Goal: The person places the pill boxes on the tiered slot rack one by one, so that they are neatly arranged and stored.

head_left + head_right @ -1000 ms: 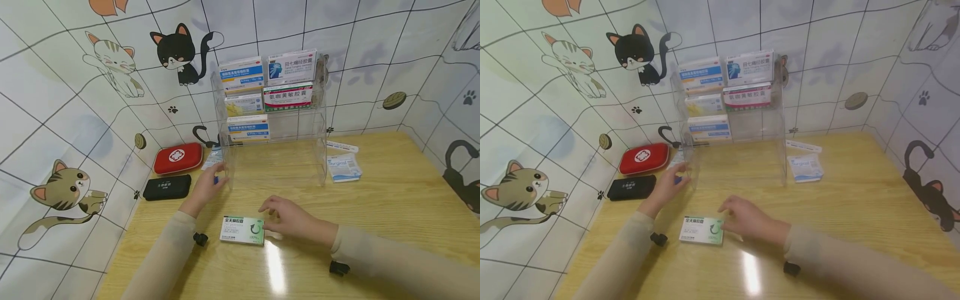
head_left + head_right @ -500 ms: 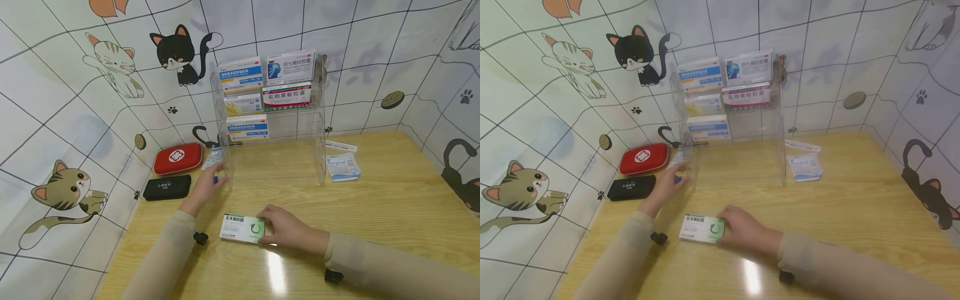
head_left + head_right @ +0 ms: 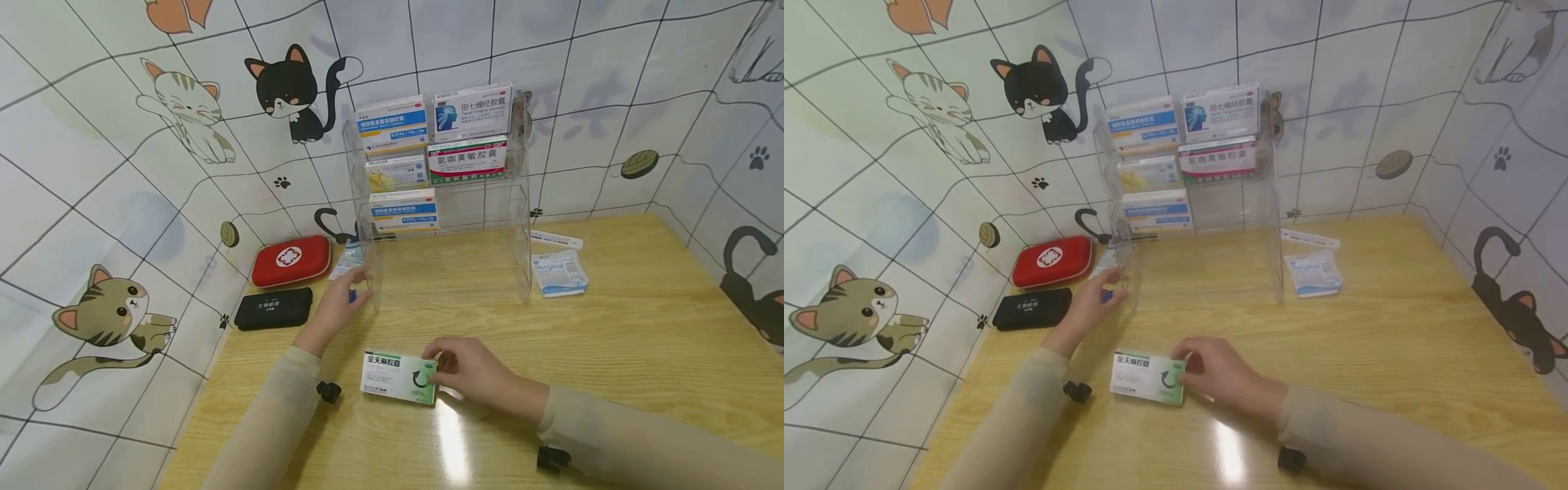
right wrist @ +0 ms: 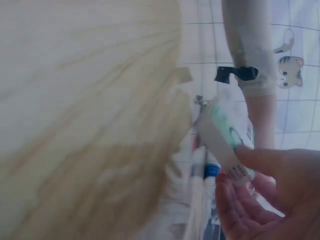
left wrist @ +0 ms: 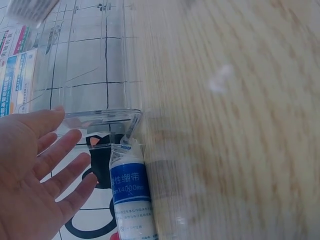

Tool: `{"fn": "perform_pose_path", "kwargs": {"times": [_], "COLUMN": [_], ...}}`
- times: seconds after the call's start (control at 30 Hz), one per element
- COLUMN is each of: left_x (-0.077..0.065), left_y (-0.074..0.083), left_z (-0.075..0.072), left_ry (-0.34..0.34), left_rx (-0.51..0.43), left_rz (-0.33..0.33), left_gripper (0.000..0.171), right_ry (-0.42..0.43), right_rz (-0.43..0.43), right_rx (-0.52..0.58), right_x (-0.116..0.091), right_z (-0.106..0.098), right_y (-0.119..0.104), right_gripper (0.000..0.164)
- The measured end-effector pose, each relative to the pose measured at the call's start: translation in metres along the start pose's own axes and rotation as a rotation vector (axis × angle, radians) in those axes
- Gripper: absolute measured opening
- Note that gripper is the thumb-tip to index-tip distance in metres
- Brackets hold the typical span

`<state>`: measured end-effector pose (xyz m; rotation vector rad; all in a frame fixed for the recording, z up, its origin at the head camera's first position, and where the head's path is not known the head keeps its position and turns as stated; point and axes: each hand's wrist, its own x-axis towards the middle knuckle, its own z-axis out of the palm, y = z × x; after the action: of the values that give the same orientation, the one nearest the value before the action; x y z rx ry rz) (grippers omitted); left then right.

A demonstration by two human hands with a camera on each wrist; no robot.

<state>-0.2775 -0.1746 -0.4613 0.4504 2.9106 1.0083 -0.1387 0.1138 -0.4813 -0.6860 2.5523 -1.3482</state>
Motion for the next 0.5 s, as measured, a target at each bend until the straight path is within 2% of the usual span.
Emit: {"fn": "perform_pose_path", "kwargs": {"times": [0.2,0.37,0.5], "left_x": [0.0,0.002,0.002], "left_y": [0.003,0.004,0.001], "left_z": [0.001,0.001,0.001], "left_ry": [-0.003,-0.013,-0.01], "left_rx": [-0.003,-0.003,-0.001], "left_rz": [-0.001,0.004,0.003], "left_gripper": [0.058,0.058,0.058], "right_ry": [0.1,0.186,0.292], "right_rz": [-0.088,-0.084,-0.102], "right_rx": [-0.018,-0.135,-0.244], "right_x": [-0.005,-0.001,0.009], "right_z": [-0.029,-0.075,-0.116], "right_y": [-0.002,-0.003,-0.007], "right_gripper": [0.022,0.023,0.023]}}
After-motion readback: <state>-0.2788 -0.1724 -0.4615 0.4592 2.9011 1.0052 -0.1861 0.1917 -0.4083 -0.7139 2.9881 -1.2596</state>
